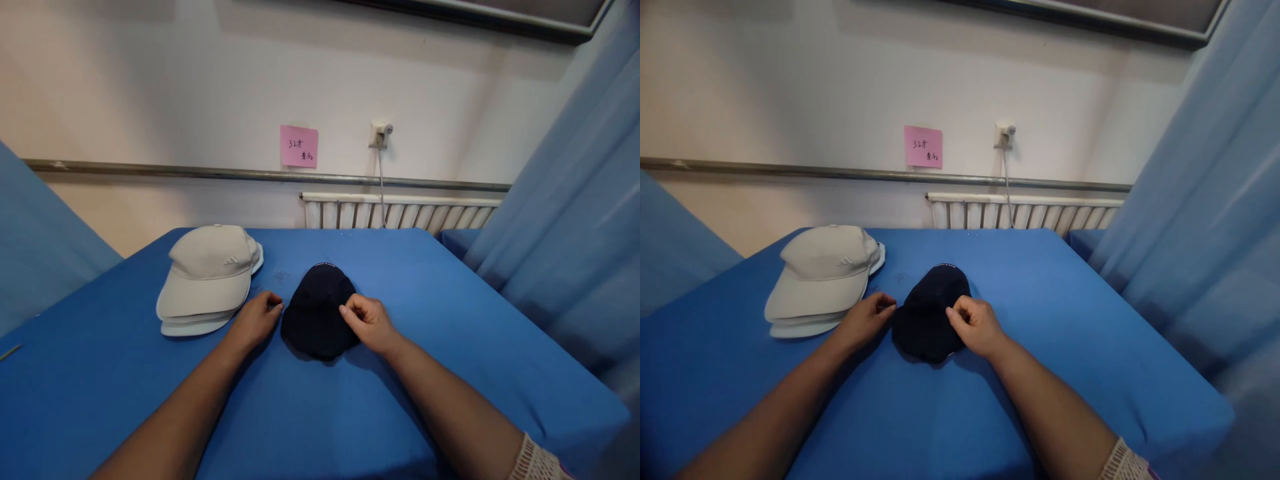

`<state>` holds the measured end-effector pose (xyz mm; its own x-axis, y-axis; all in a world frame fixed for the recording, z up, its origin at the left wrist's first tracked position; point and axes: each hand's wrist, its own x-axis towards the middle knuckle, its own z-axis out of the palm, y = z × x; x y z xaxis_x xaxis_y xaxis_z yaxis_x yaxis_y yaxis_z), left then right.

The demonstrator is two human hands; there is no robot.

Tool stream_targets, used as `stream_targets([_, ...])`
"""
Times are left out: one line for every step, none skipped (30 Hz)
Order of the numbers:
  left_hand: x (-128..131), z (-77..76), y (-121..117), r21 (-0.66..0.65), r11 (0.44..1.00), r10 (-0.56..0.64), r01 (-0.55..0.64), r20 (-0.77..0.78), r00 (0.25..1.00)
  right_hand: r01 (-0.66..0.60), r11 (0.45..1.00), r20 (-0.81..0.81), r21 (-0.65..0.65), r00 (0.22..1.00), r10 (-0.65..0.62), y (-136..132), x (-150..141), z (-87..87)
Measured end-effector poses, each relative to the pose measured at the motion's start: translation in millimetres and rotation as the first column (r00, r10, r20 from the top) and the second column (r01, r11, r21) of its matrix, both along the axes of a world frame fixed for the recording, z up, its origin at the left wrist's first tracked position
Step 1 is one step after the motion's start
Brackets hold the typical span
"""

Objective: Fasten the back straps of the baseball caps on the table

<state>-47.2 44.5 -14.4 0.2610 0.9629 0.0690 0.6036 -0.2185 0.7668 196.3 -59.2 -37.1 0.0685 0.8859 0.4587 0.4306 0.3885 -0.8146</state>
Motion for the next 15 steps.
stream_targets([0.7,2.1,-1.3,0.088,0.996,-0.004,0.008,-0.042,0.999,-0.005,1.0,0.009,-0.006,1.0,0.005,-0.3,-0.6,0.4])
stream_targets([2.0,4.8,-3.9,0.144,0.989,-0.021,0.028,-0.047,0.999,-0.008,1.0,0.011,-0.008,1.0,0.008,-0.6,-0.9,1.1])
stream_targets([3.8,7.6,-7.4,0.176,0.983,-0.05,0.054,-0.03,0.998,-0.012,1.0,0.008,-0.011,1.0,0.012,-0.9,-0.9,1.8])
stream_targets([6.0,10.1,-11.4,0.201,0.976,-0.09,0.089,-0.007,0.996,-0.016,1.0,0.001,-0.015,1.0,0.016,-1.1,-0.6,2.5])
stream_targets([8.3,11.8,-15.4,0.233,0.963,-0.137,0.132,0.007,0.991,-0.016,1.0,-0.009,-0.018,1.0,0.016,-0.9,0.0,2.8])
stream_targets([10.5,12.7,-18.8,0.274,0.945,-0.184,0.176,0.001,0.983,-0.008,1.0,-0.023,-0.02,1.0,0.008,-0.2,1.0,2.6])
stream_targets([12.2,12.6,-21.3,0.32,0.922,-0.226,0.221,-0.022,0.974,0.009,1.0,-0.04,-0.024,0.999,-0.01,1.3,2.4,1.8])
stream_targets([13.5,11.7,-22.7,0.361,0.896,-0.259,0.26,-0.052,0.965,0.041,0.999,-0.058,-0.028,0.997,-0.043,3.5,4.1,0.4])
stream_targets([14.2,10.4,-23.2,0.393,0.874,-0.277,0.285,-0.078,0.958,0.086,0.996,-0.075,-0.033,0.993,-0.088,6.3,6.2,-1.5])
stream_targets([14.4,9.0,-23.0,0.416,0.861,-0.28,0.293,-0.093,0.955,0.139,0.99,-0.09,-0.038,0.986,-0.142,9.7,8.5,-3.9])
stream_targets([14.2,8.0,-22.5,0.431,0.856,-0.27,0.286,-0.098,0.958,0.193,0.98,-0.099,-0.047,0.975,-0.197,13.1,10.9,-6.4])
stream_targets([13.9,7.5,-22.2,0.448,0.854,-0.249,0.265,-0.096,0.964,0.244,0.968,-0.099,-0.06,0.963,-0.249,16.4,13.2,-8.7])
stream_targets([13.9,7.8,-22.5,0.471,0.848,-0.225,0.243,-0.095,0.97,0.289,0.954,-0.088,-0.076,0.951,-0.295,19.2,15.3,-10.8])
stream_targets([14.4,8.8,-23.6,0.502,0.835,-0.203,0.225,-0.099,0.974,0.323,0.942,-0.069,-0.093,0.942,-0.33,21.3,16.9,-12.3])
stream_targets([15.9,10.3,-25.5,0.539,0.814,-0.187,0.217,-0.111,0.976,0.344,0.933,-0.043,-0.108,0.936,-0.351,22.5,18.0,-13.2])
